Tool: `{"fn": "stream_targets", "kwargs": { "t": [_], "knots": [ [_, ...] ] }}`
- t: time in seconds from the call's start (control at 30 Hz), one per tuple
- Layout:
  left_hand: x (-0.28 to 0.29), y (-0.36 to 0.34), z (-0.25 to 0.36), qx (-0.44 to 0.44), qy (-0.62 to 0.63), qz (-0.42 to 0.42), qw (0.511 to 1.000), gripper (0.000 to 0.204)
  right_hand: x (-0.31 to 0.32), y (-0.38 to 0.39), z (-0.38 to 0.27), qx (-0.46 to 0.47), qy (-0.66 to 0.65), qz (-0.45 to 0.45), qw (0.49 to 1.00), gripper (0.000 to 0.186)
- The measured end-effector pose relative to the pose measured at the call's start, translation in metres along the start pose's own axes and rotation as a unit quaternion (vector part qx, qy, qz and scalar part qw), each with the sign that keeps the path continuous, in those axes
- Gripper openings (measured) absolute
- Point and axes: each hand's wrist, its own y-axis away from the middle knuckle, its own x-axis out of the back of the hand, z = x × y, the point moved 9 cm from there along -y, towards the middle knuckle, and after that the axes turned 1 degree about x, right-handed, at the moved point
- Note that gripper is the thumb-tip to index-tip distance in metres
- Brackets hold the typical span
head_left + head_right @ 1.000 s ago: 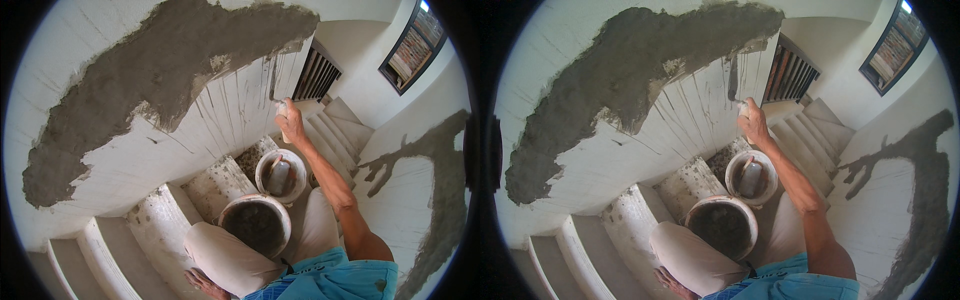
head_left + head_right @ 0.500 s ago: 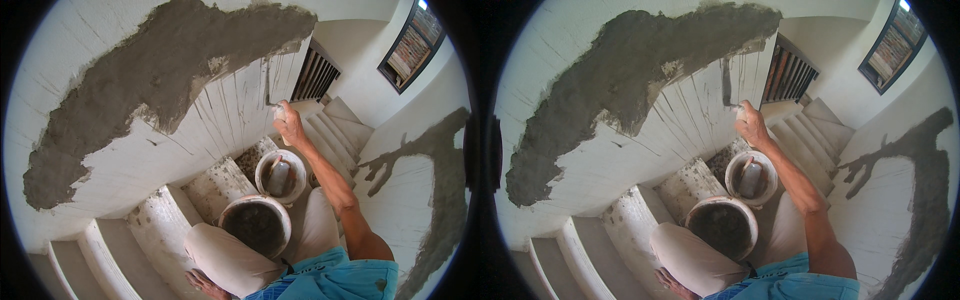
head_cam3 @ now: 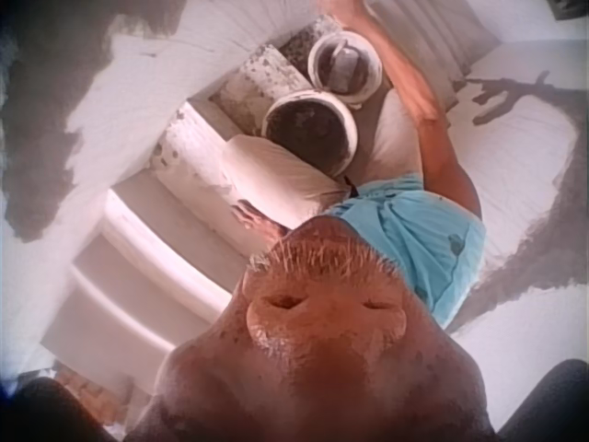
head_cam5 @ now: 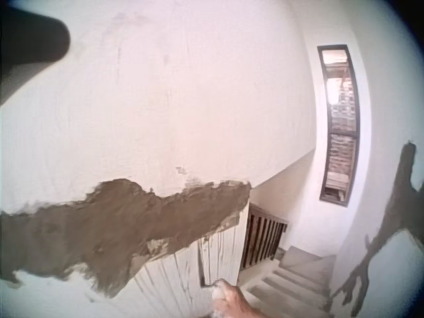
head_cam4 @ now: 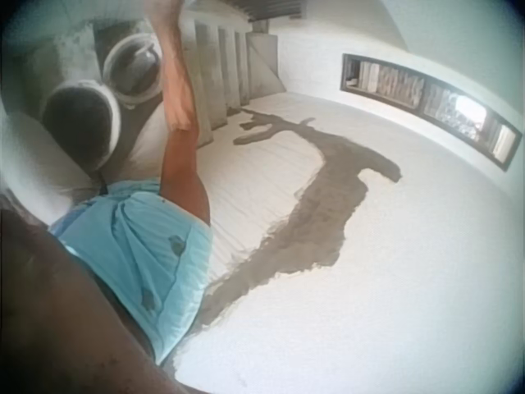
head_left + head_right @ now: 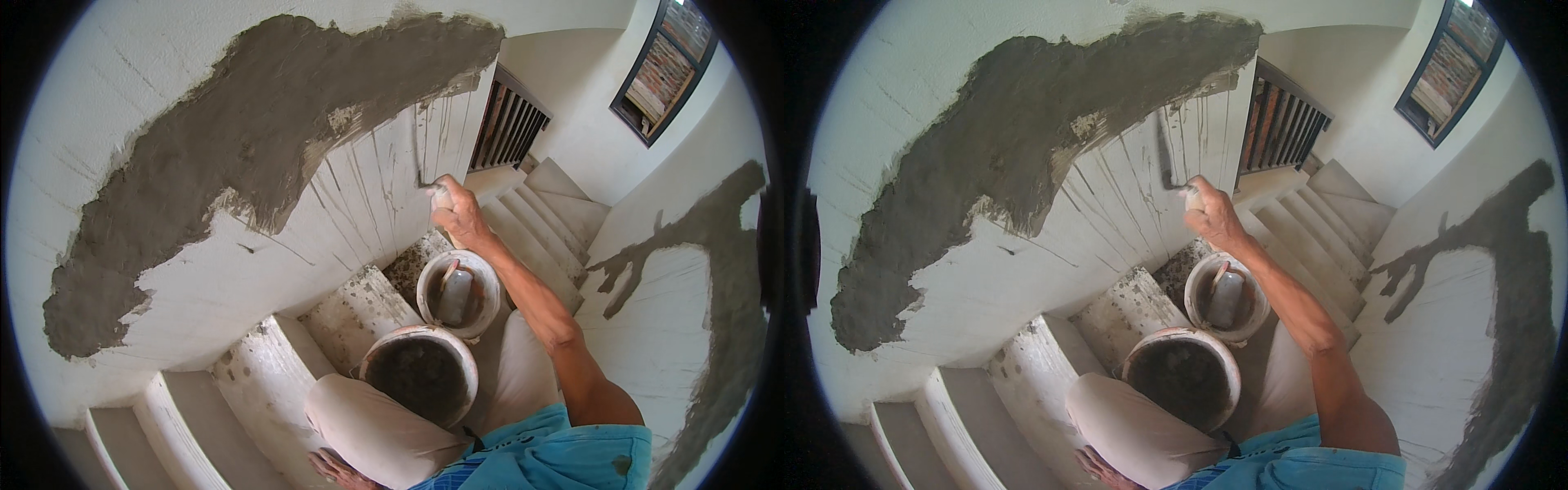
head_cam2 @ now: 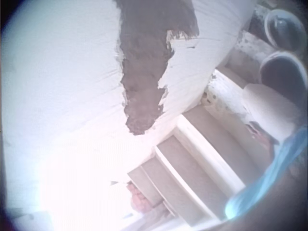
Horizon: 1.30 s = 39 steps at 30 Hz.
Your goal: The person scoops cement from a bucket and applies it to a wall using a trowel. They repeatedly smooth the surface and spread the material across the wall area.
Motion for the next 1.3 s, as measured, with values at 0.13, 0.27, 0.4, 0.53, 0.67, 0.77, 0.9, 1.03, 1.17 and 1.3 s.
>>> {"fn": "stream_targets", "kwargs": {
  "t": [0.13,0.27,0.4,0.53,0.67,0.77,0.9,1.03,1.17,1.3],
  "knots": [
    [-0.004,0.004,-0.001,-0.007,-0.011,0.000,1.000,0.076,0.031,-0.002,0.026,-0.051,-0.044,0.106,0.992,0.035],
    [-0.006,0.006,-0.004,-0.016,-0.025,0.003,1.000,0.076,0.041,-0.011,0.021,-0.004,0.004,0.167,0.986,0.033],
    [-0.004,0.011,-0.008,-0.021,-0.043,0.004,0.999,0.076,0.036,-0.017,0.003,0.042,0.105,0.200,0.973,0.030],
    [-0.002,0.013,-0.010,-0.028,-0.059,0.005,0.998,0.076,0.029,-0.025,-0.007,0.065,0.183,0.223,0.955,0.030],
    [-0.003,0.013,-0.011,-0.030,-0.072,0.007,0.997,0.076,0.025,-0.035,-0.014,0.017,0.194,0.241,0.951,0.028],
    [-0.006,0.012,-0.007,-0.026,-0.077,0.007,0.997,0.075,0.020,-0.046,-0.006,-0.017,0.205,0.230,0.951,0.030],
    [-0.005,0.012,-0.002,-0.048,-0.057,0.030,0.997,0.072,0.012,-0.050,-0.008,-0.009,0.235,0.212,0.948,0.029],
    [-0.003,0.013,0.000,-0.054,-0.042,0.041,0.997,0.071,0.004,-0.047,-0.011,-0.003,0.244,0.187,0.952,0.029],
    [0.002,0.009,0.007,-0.035,-0.032,0.037,0.998,0.071,0.000,-0.043,-0.013,-0.020,0.219,0.158,0.963,0.027],
    [0.009,0.007,0.016,-0.015,-0.022,0.035,0.999,0.070,-0.001,-0.026,-0.010,-0.037,0.205,0.143,0.968,0.030]
  ]
}}
